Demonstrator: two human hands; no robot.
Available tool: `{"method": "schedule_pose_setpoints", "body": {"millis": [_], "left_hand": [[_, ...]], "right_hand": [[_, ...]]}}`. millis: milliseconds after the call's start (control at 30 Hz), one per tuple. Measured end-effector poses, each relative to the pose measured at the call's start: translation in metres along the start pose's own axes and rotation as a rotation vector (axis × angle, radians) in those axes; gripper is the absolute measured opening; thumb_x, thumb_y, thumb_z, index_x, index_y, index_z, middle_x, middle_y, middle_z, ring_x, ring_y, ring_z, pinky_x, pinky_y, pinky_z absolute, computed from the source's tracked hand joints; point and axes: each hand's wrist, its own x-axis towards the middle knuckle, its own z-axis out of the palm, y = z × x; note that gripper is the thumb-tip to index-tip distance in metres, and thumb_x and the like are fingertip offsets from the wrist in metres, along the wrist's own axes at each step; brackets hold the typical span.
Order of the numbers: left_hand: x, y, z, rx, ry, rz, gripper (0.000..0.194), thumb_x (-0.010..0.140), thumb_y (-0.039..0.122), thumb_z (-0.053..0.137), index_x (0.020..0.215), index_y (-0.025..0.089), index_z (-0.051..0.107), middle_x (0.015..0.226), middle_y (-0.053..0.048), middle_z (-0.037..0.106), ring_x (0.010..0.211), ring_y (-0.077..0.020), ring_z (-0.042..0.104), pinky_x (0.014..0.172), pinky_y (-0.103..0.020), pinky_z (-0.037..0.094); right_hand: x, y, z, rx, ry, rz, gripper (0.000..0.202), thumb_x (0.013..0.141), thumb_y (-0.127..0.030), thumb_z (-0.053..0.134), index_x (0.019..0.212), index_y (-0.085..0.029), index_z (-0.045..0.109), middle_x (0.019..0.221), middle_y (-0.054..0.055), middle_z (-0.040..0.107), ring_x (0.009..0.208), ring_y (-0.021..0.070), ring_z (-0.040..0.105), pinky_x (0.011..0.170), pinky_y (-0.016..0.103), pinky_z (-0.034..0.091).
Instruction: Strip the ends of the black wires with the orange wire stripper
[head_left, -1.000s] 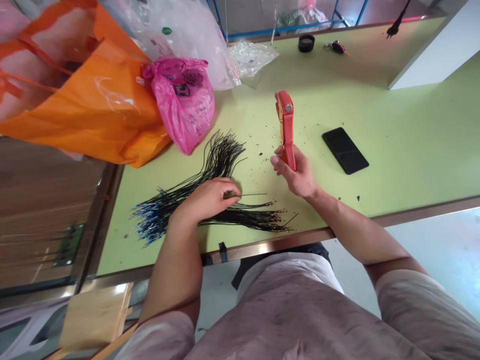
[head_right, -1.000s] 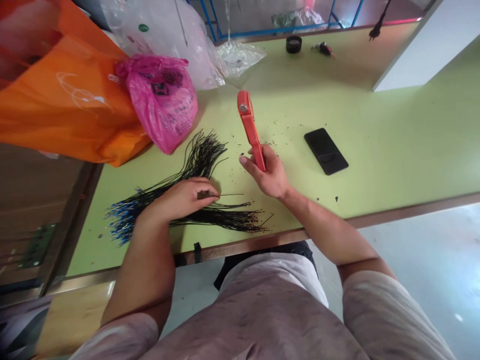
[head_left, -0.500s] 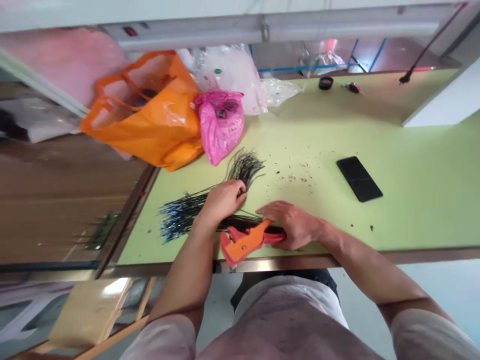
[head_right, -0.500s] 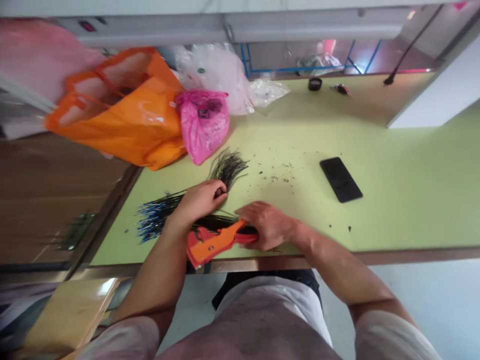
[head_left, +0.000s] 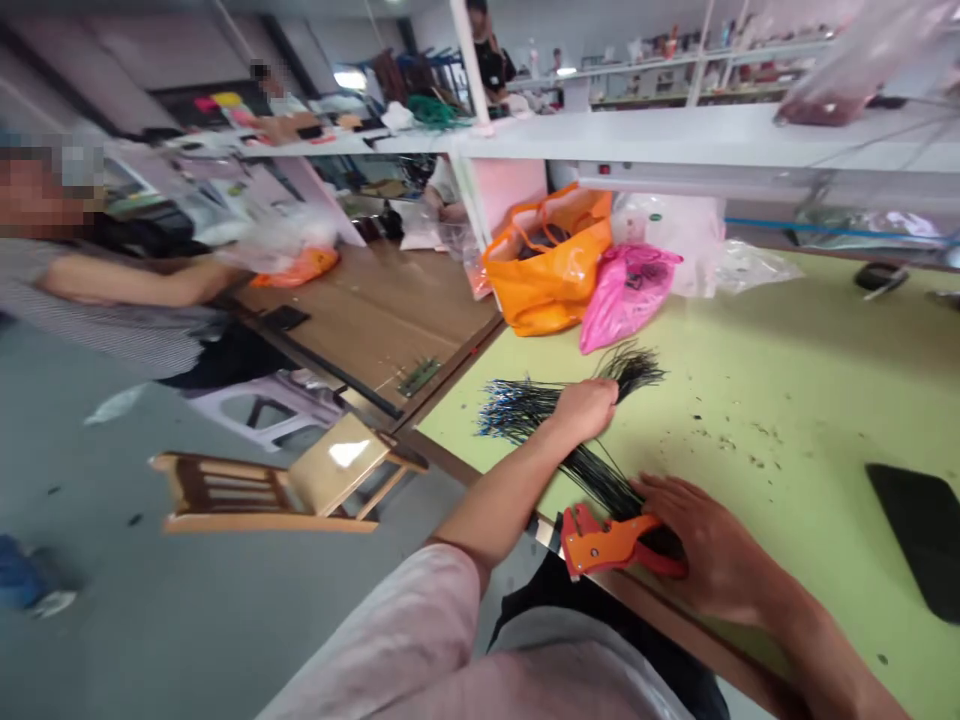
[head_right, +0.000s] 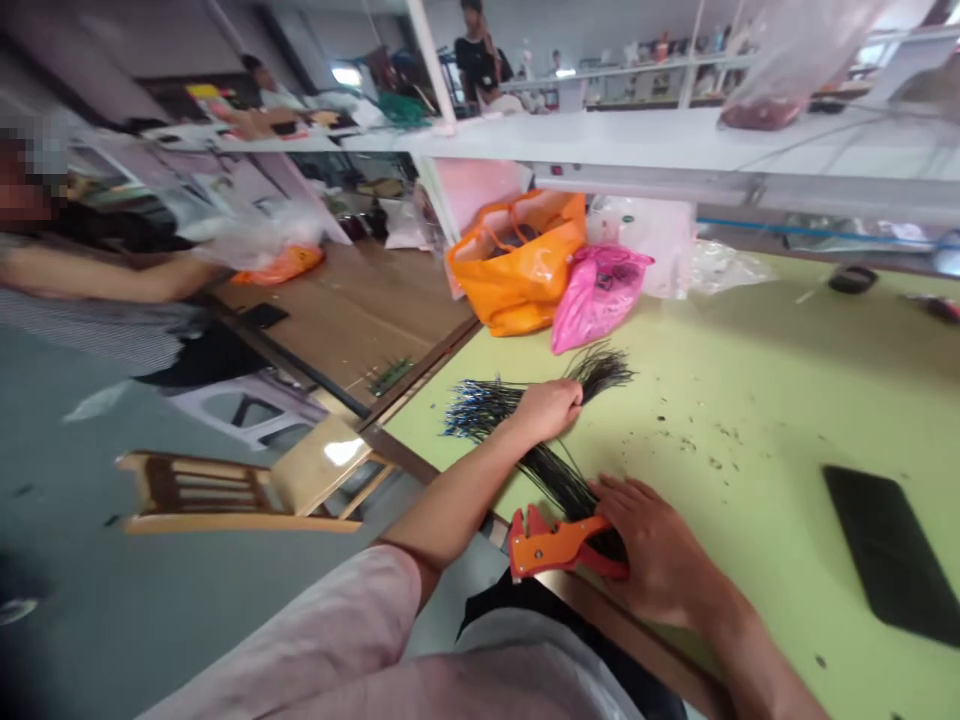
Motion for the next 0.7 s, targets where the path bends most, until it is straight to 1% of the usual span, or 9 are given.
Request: {"method": "schedule_pose_setpoints", "body": {"millis": [100, 200, 333, 500, 600, 700], "left_hand": [[0.002, 0.0, 0.001, 0.001, 0.001, 0.001, 0.018, 0.106, 0.023, 0.056, 0.114, 0.022, 0.072, 0.124, -0.012, 0.08, 0.112, -0.0287, 0.077, 0.086, -0.037, 0.058], [0.003, 0.0, 0.003, 0.002, 0.004, 0.029, 0.019, 0.106, 0.022, 0.055, 0.114, 0.023, 0.073, 0.124, -0.011, 0.08, 0.113, -0.0283, 0.076, 0.086, -0.037, 0.057], [0.0, -0.001, 0.007, 0.014, 0.004, 0.146, 0.018, 0.106, 0.025, 0.058, 0.112, 0.024, 0.074, 0.122, -0.01, 0.079, 0.114, -0.0271, 0.075, 0.086, -0.035, 0.057], [-0.004, -0.002, 0.006, -0.001, -0.006, 0.299, 0.017, 0.105, 0.025, 0.063, 0.108, 0.025, 0.079, 0.116, -0.009, 0.079, 0.11, -0.0238, 0.076, 0.086, -0.032, 0.057], [-0.006, -0.005, 0.002, -0.085, -0.051, 0.392, 0.015, 0.101, 0.02, 0.069, 0.106, 0.026, 0.082, 0.115, -0.007, 0.081, 0.107, -0.0216, 0.078, 0.089, -0.03, 0.056], [-0.007, -0.01, -0.005, -0.259, -0.112, 0.486, 0.014, 0.097, 0.016, 0.074, 0.102, 0.024, 0.084, 0.11, -0.005, 0.084, 0.103, -0.0183, 0.079, 0.094, -0.027, 0.056]], "right_hand": [[0.001, 0.004, 0.002, -0.037, 0.016, -0.02, 0.058, 0.09, -0.054, 0.076, 0.137, -0.021, 0.08, 0.163, 0.021, 0.063, 0.154, 0.0469, 0.061, 0.129, 0.071, 0.05], [0.003, 0.004, 0.002, -0.056, -0.003, -0.026, 0.057, 0.09, -0.055, 0.076, 0.135, -0.02, 0.081, 0.163, 0.021, 0.063, 0.153, 0.0472, 0.061, 0.128, 0.072, 0.051], [0.003, 0.001, 0.001, -0.036, -0.003, 0.005, 0.06, 0.09, -0.057, 0.075, 0.138, -0.021, 0.08, 0.163, 0.02, 0.063, 0.153, 0.0474, 0.061, 0.128, 0.072, 0.05], [0.002, -0.004, -0.002, -0.003, -0.026, 0.039, 0.074, 0.089, -0.056, 0.078, 0.154, -0.021, 0.071, 0.166, 0.018, 0.06, 0.158, 0.044, 0.057, 0.133, 0.068, 0.047], [0.001, -0.008, -0.003, 0.001, -0.037, 0.058, 0.073, 0.092, -0.057, 0.076, 0.155, -0.02, 0.07, 0.168, 0.019, 0.059, 0.159, 0.0434, 0.056, 0.134, 0.068, 0.045], [0.001, -0.009, -0.003, 0.021, -0.042, 0.071, 0.077, 0.093, -0.062, 0.074, 0.155, -0.016, 0.069, 0.168, 0.022, 0.058, 0.16, 0.0437, 0.054, 0.137, 0.07, 0.04]]}}
